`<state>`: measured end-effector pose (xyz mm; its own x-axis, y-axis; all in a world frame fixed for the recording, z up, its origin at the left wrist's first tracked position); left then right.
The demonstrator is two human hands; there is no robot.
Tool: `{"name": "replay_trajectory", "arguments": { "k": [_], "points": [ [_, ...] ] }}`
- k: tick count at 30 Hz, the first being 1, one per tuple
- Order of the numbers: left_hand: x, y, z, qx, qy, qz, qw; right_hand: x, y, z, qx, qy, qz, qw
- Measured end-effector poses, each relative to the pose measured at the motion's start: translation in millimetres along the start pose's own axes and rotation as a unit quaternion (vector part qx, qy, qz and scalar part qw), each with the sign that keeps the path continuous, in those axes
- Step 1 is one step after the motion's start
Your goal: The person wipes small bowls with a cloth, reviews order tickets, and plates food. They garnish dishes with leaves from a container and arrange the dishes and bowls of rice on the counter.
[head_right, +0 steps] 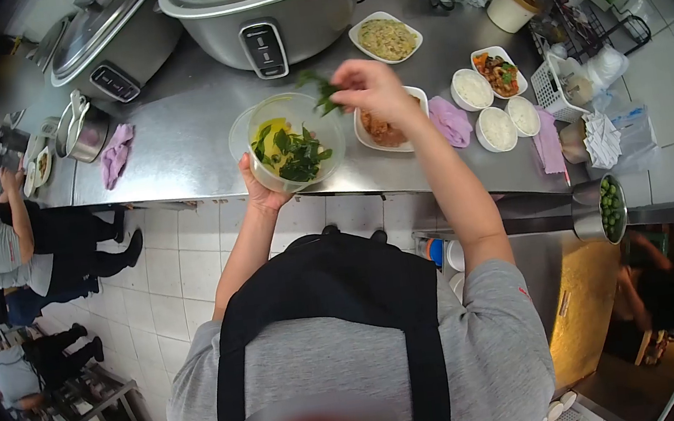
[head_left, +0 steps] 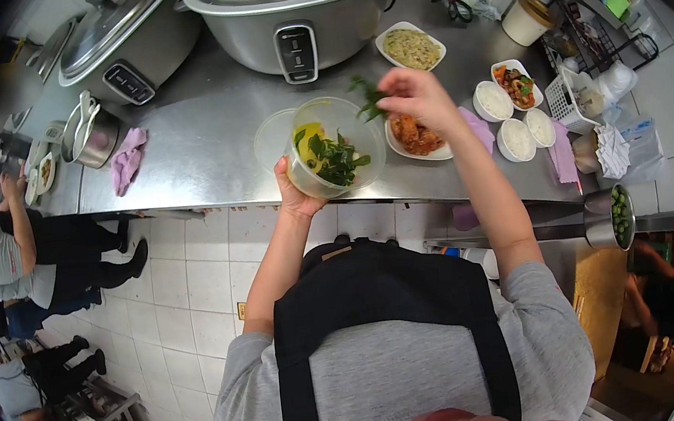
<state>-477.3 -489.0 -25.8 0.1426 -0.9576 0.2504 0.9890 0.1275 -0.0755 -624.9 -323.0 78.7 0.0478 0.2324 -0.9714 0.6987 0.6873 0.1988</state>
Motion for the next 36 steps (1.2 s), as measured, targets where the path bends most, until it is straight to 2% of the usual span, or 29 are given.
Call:
{"name": "replay_trajectory", "arguments": {
  "k": [2, 3, 5, 7, 9, 13, 14, 16, 19, 20, 22, 25, 27, 28, 29, 30, 31, 33, 35, 36],
  "points": [
    [-4.1, -1.7, -0.6, 0.007, 0.006, -0.008, 1.000, 19.2, 9.9, -37.6, 0.080, 0.004, 0.019, 0.997],
    [-6.0, -2.1, -1.1, 0.018, 0.009, -0.009, 1.000, 33.9, 12.8, -51.5, 0.083, 0.006, 0.020, 0.996],
    [-12.1, -5.0, 0.2, 0.023, -0.001, -0.015, 1.000, 64.2, 15.1, -71.4, 0.143, 0.094, 0.086, 0.981],
    [-17.4, -8.4, 3.0, 0.053, -0.048, -0.006, 0.997, 76.2, 16.6, -73.8, 0.178, 0.144, 0.089, 0.969],
    [-20.4, -12.7, -2.3, 0.043, -0.033, -0.013, 0.998, 70.9, 23.3, -68.6, 0.222, 0.266, 0.082, 0.934],
    [-19.6, -14.1, -5.0, 0.043, -0.022, -0.021, 0.999, 82.6, 20.3, -83.5, 0.246, 0.211, 0.070, 0.943],
    [-19.9, -14.5, -5.7, 0.043, -0.022, -0.022, 0.999, 82.6, 20.2, -88.7, 0.247, 0.211, 0.071, 0.943],
    [-20.8, -16.2, -7.4, 0.037, -0.020, -0.015, 0.999, 81.4, 18.8, -97.1, 0.188, 0.094, 0.068, 0.975],
    [-23.9, -16.9, -7.7, 0.035, -0.017, -0.023, 0.999, 46.7, 28.1, -79.9, 0.130, 0.019, 0.058, 0.990],
    [-24.8, -17.5, -7.0, 0.035, -0.017, -0.023, 0.999, 42.6, 28.3, -77.6, 0.130, 0.019, 0.058, 0.990],
    [-26.1, -18.4, -4.6, 0.026, -0.001, -0.028, 0.999, 38.3, 28.4, -73.9, 0.162, 0.152, 0.038, 0.974],
    [-26.1, -17.1, -3.8, 0.024, -0.014, -0.025, 0.999, 45.4, 29.8, -72.8, 0.185, 0.075, 0.023, 0.980],
    [-28.4, -17.2, -4.3, 0.025, -0.021, -0.022, 0.999, 23.7, 36.2, -42.8, 0.172, 0.068, -0.024, 0.982],
    [-30.3, -16.2, -5.1, 0.027, -0.030, -0.024, 0.999, 21.1, 34.3, -25.5, 0.160, 0.142, -0.043, 0.976],
    [-31.7, -15.3, -6.4, 0.024, -0.031, -0.031, 0.999, 19.7, 35.9, -7.3, 0.089, 0.228, -0.062, 0.968],
    [-31.7, -15.1, -8.0, 0.031, -0.028, -0.018, 0.999, 13.6, 37.3, 10.6, 0.040, 0.335, -0.171, 0.926],
    [-30.9, -15.1, -8.4, 0.037, -0.027, -0.004, 0.999, 9.1, 37.9, 22.9, 0.044, 0.363, -0.209, 0.907],
    [-28.4, -12.7, -6.7, 0.051, -0.028, 0.007, 0.998, 0.4, 29.3, 13.3, 0.077, 0.310, -0.109, 0.941],
    [-23.6, -10.5, -6.7, 0.044, -0.041, 0.027, 0.998, 10.0, 5.9, -32.4, 0.213, 0.217, -0.061, 0.951],
    [-20.7, -7.5, -0.5, 0.052, -0.045, 0.035, 0.997, 25.3, -13.4, -67.7, 0.273, 0.238, -0.022, 0.932]
  ]
}}
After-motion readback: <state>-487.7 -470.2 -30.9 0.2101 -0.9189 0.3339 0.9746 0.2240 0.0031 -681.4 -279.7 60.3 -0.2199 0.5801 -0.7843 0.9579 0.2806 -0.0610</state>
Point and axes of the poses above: each hand's wrist, its own y-axis away from the middle knuckle, its own z-axis out of the palm, x = y × z, the point moved 1 cm from there along -y, towards the middle knuckle, and after that the axes turned 14 degrees about z, right-handed, at the moved point
